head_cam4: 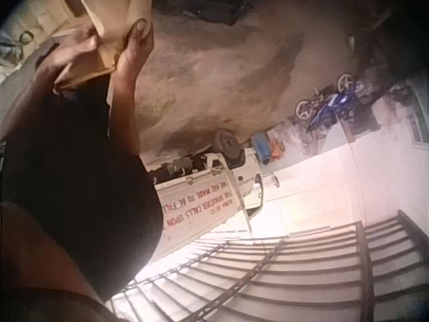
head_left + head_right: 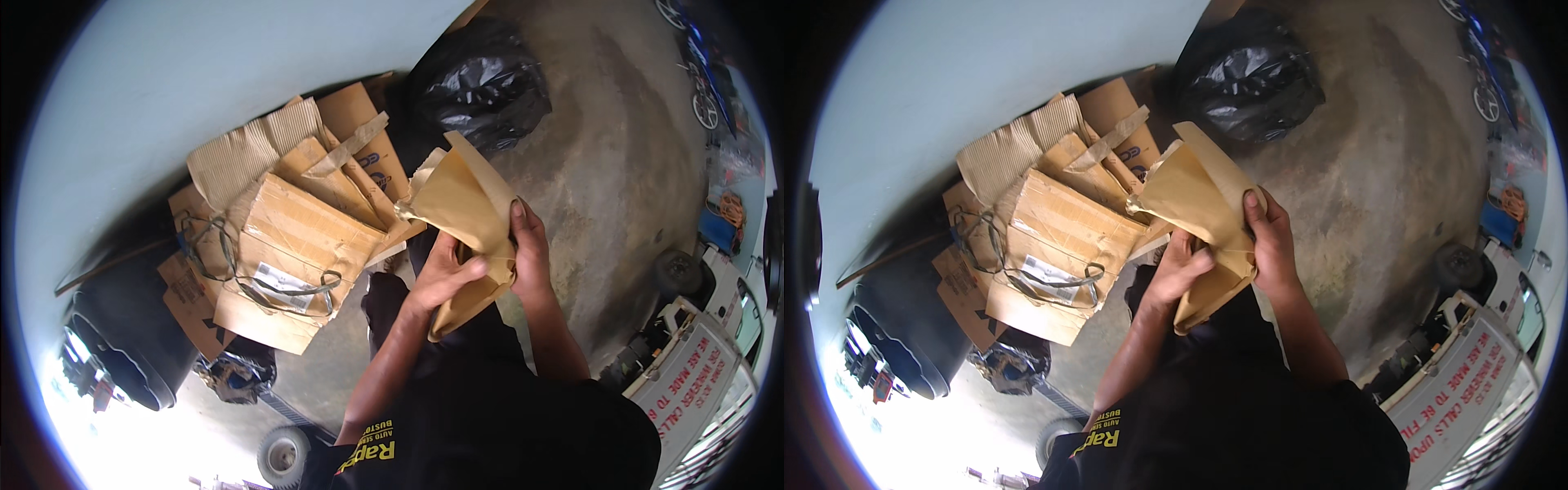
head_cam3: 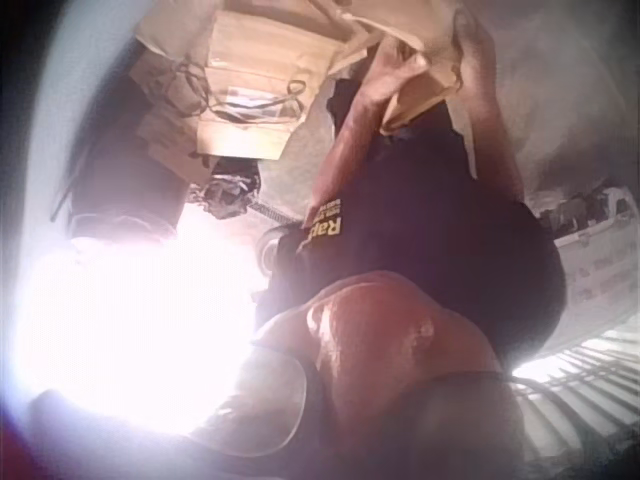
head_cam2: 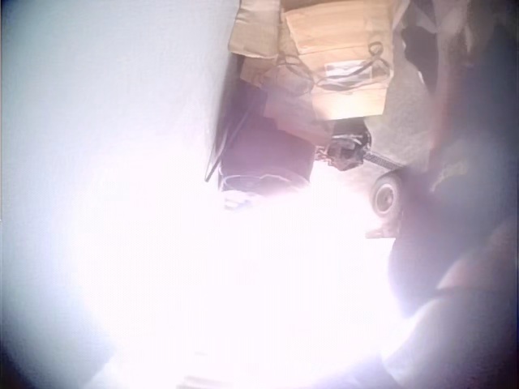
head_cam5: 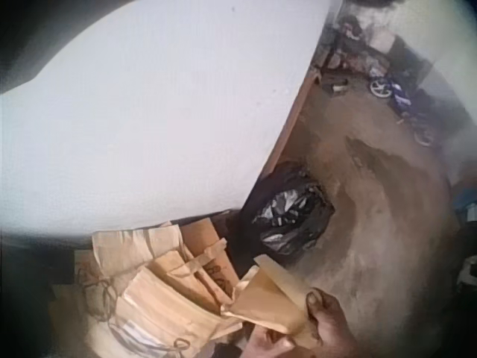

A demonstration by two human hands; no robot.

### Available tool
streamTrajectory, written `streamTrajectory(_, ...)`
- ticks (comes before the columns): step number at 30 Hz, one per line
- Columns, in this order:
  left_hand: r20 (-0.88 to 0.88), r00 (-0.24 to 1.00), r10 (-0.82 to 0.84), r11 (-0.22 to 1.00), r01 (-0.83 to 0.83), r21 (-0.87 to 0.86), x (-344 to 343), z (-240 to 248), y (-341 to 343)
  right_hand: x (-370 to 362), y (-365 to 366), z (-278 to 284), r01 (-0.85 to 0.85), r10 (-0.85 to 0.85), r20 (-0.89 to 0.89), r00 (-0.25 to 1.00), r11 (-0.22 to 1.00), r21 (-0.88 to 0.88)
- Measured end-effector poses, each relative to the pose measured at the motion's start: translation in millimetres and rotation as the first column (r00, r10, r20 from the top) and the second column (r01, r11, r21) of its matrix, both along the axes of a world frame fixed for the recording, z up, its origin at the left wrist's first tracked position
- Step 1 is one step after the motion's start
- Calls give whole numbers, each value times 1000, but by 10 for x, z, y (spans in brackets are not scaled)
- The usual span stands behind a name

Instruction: The person removes a large air intake hose from a truck's engine bay, then walks to retrieve and unfold a cardboard box. They place the cardboard on the floor, return to the engine, and wipe components with a cloth. The person then retrieves a socket wrench from a toolbox and uses it on the engine.

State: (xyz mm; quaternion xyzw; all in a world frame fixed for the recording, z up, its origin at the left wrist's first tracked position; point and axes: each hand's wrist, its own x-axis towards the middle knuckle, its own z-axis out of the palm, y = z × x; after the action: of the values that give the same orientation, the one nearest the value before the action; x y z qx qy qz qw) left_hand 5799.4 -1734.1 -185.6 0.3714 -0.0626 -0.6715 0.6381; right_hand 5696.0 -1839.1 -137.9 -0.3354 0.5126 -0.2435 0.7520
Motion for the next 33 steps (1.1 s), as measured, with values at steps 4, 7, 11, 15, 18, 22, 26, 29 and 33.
streamTrajectory(4, 203, 958, 203, 937, -250, 243, -192, 932, -89, -154, 584, 551, -120, -25, -288, 957, 872, -475)
streamTrajectory(7, 479, 808, 343, 847, -487, 214, -313, 1396, -67, -490, 935, 1080, -181, -180, -445, 877, 735, -653)
streamTrajectory(11, 476, 726, 496, 748, -636, 190, -801, 2204, -455, -1033, 1273, 1511, 274, -305, -10, 952, 866, -418)
streamTrajectory(15, -41, 959, 281, 950, -284, -129, -1944, 2629, -578, -1682, 976, 1970, 631, -477, 539, 694, 763, -137)
streamTrajectory(18, -184, 954, -236, 958, 197, -209, -2872, 2602, -688, -2626, 586, 2258, 823, -557, 609, 564, 440, -360)
streamTrajectory(22, 99, 673, -733, 658, 738, -148, -4118, 2577, -1076, -4224, 509, 2538, 717, -705, 479, 524, 61, -694)
streamTrajectory(26, -211, 654, -726, 685, 712, -152, -5107, 2888, -1546, -5661, 545, 2938, 353, -817, 262, 514, -77, -932)
streamTrajectory(29, -53, 773, -632, 702, 542, -462, -5953, 3302, -1557, -6210, 298, 2979, 283, -817, 154, 555, 11, -959)
streamTrajectory(33, 470, 730, -496, 410, 675, -614, -6798, 3385, -1900, -6710, -319, 2961, 439, -846, 263, 463, -39, -898)
